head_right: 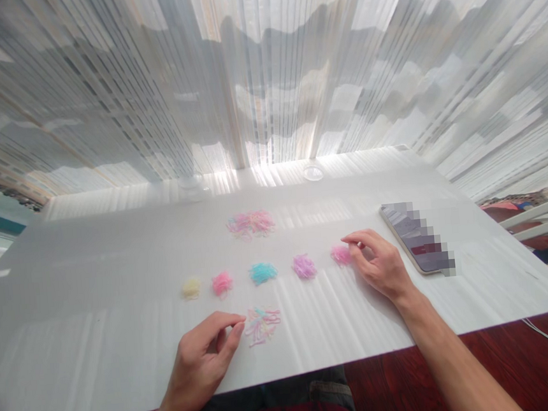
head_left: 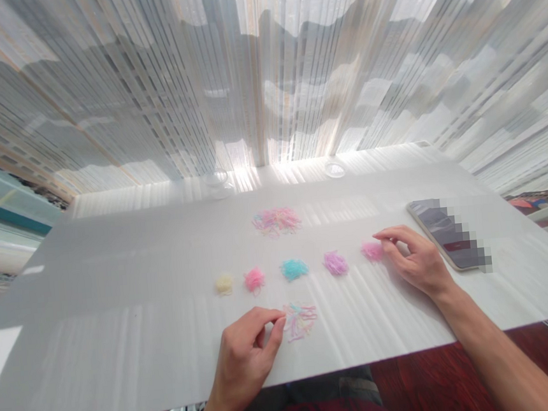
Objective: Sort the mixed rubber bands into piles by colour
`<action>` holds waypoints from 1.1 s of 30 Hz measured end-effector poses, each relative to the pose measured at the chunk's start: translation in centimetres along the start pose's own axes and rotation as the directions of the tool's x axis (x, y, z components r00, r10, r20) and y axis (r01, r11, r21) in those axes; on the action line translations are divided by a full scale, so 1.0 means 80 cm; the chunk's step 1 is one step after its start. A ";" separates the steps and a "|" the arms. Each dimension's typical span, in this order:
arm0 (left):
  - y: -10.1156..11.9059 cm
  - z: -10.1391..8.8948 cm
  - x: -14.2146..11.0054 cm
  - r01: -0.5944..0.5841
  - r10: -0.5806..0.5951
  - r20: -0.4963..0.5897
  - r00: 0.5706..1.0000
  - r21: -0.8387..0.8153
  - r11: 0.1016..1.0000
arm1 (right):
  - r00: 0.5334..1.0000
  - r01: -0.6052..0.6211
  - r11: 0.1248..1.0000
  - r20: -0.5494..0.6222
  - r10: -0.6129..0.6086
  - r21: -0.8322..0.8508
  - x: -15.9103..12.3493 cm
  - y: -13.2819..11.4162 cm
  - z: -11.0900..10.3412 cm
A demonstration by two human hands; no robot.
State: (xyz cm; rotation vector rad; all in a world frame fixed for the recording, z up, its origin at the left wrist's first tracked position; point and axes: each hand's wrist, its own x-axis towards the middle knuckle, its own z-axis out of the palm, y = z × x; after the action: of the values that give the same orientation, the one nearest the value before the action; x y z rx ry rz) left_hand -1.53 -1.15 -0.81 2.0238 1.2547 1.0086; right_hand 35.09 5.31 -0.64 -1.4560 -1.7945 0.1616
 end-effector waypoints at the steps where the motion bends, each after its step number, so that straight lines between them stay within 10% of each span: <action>1: 0.000 0.000 0.000 0.002 -0.002 -0.001 1.000 0.001 1.000 | 1.000 0.010 1.000 0.005 -0.010 -0.002 0.000 0.000 0.000; 33: 0.001 0.000 0.002 0.002 -0.002 0.016 1.000 0.000 1.000 | 0.990 0.138 0.990 0.034 -0.137 -0.035 -0.002 -0.004 0.004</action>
State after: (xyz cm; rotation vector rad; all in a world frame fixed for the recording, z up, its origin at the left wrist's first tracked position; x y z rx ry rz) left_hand -1.46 -1.07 -0.72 2.0260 1.2482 0.9890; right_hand 34.64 5.19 -0.70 -1.3559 -1.9255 0.0815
